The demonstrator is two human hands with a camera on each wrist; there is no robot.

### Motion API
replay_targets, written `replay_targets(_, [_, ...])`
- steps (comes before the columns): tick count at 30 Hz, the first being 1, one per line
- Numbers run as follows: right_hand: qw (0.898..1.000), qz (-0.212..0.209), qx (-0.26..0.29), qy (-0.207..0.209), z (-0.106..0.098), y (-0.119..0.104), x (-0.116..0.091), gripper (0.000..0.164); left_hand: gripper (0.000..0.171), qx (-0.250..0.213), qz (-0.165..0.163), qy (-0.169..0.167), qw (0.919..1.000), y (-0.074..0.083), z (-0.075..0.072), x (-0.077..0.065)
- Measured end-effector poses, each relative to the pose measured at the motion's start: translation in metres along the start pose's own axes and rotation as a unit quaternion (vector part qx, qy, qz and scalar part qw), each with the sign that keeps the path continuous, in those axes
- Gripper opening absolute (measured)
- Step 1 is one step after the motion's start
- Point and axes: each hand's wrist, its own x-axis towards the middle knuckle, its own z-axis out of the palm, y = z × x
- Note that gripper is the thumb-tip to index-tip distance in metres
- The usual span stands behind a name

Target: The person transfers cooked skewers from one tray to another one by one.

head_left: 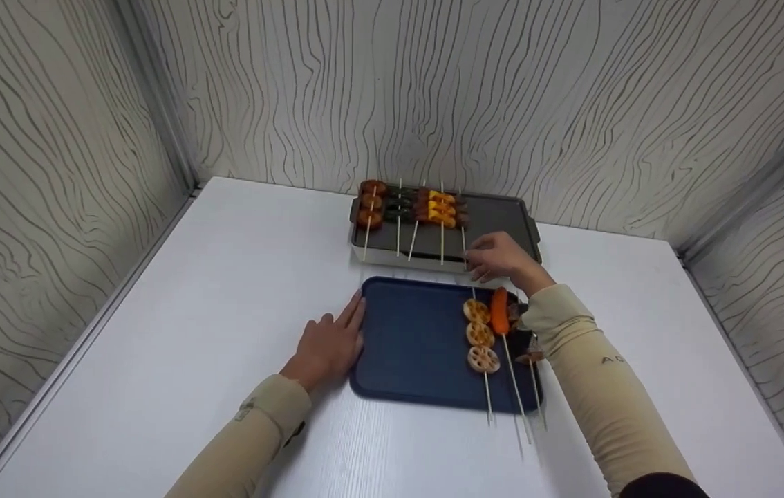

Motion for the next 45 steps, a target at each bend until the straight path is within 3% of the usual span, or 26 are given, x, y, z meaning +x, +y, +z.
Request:
replay_targets(6, [1.0,-0.012,0.015,0.021,0.001,0.005,0.003,0.033,0.058,-0.002,0.004,0.011,0.9999,0.001,-0.002,-0.002])
replay_targets(15, [0.998,-0.044,0.017,-0.031,-0.021,0.004,-0.013,0.032,0.059,0.004,0.005,0.004,1.0,0.0,-0.001,-0.003])
replay_targets(20, [0.997,-0.054,0.032,-0.049,-0.03,0.002,-0.03,0.029,0.059,0.006,0.004,-0.007,0.9999,-0.002,-0.001,-0.003])
replay_targets(32, [0.998,-0.031,0.033,-0.033,-0.051,0.017,-0.079,0.022,0.059,-0.007,0.012,-0.003,0.9999,-0.002,-0.001,-0.003])
replay_targets(45, [0.998,-0.028,0.052,-0.026,-0.047,0.021,-0.125,0.021,0.059,-0.001,0.014,-0.003,0.9999,-0.003,0.0,-0.003])
